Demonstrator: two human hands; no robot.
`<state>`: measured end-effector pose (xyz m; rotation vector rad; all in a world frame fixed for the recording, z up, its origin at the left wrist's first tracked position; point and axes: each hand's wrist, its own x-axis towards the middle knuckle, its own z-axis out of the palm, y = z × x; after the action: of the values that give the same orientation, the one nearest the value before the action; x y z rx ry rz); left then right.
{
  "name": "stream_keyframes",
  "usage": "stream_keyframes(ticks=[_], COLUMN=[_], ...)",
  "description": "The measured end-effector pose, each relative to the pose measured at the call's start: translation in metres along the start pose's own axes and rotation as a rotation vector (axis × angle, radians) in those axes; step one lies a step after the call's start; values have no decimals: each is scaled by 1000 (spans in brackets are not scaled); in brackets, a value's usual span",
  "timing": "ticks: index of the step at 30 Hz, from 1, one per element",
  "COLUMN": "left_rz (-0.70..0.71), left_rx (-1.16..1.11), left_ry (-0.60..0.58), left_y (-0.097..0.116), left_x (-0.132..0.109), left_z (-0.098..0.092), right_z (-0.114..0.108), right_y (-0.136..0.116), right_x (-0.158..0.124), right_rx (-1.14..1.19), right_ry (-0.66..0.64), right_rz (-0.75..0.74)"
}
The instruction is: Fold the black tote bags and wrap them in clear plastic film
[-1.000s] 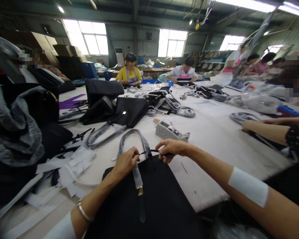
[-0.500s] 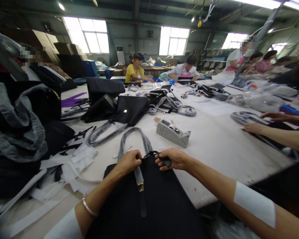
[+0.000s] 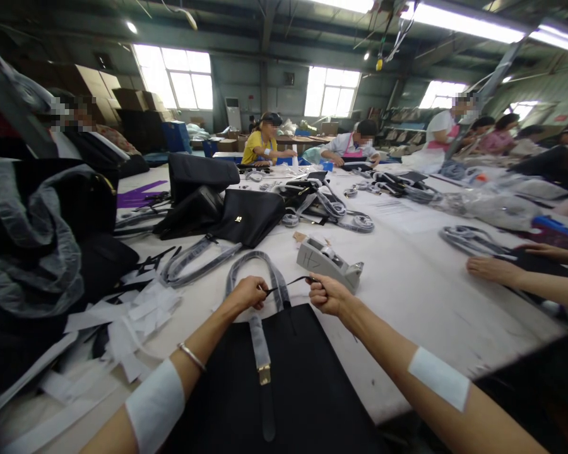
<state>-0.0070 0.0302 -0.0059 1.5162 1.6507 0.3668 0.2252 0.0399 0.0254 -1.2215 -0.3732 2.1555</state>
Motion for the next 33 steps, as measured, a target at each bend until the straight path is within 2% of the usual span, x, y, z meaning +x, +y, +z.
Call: stream_keyframes(ticks=[6, 10, 15, 18, 20, 24, 26, 28, 33], left_rz=[47, 117, 116, 76, 29, -29, -37, -39, -15], left_rx=[-70, -173, -369, -474, -540, -674, -734, -777, -821], left_ry=[-22, -33, -101, -111, -122, -89, -66, -56, -76], left_y=[-2, 7, 18, 13, 8, 3, 3, 2, -5], left_x=[-13, -36, -73, -92, -100, -100, -97, -93, -88], left_z=[-1, 6, 23, 31, 35, 45, 49, 53, 60], right_z=[-5, 0, 12, 15, 15, 17, 19, 21, 20], right_y=[8, 30, 65, 74, 75, 76, 78, 81, 83], right_x=[-32, -53, -48, -43, -41, -37, -36, -35, -34], right_rx=[-53, -242, -387, -419, -418, -517, -600, -660, -728], right_ry=[-25, -68, -175, -215, -198, -49, 12, 10, -108], right_rz=[44, 63, 25, 6, -72, -296, -344, -342, -365])
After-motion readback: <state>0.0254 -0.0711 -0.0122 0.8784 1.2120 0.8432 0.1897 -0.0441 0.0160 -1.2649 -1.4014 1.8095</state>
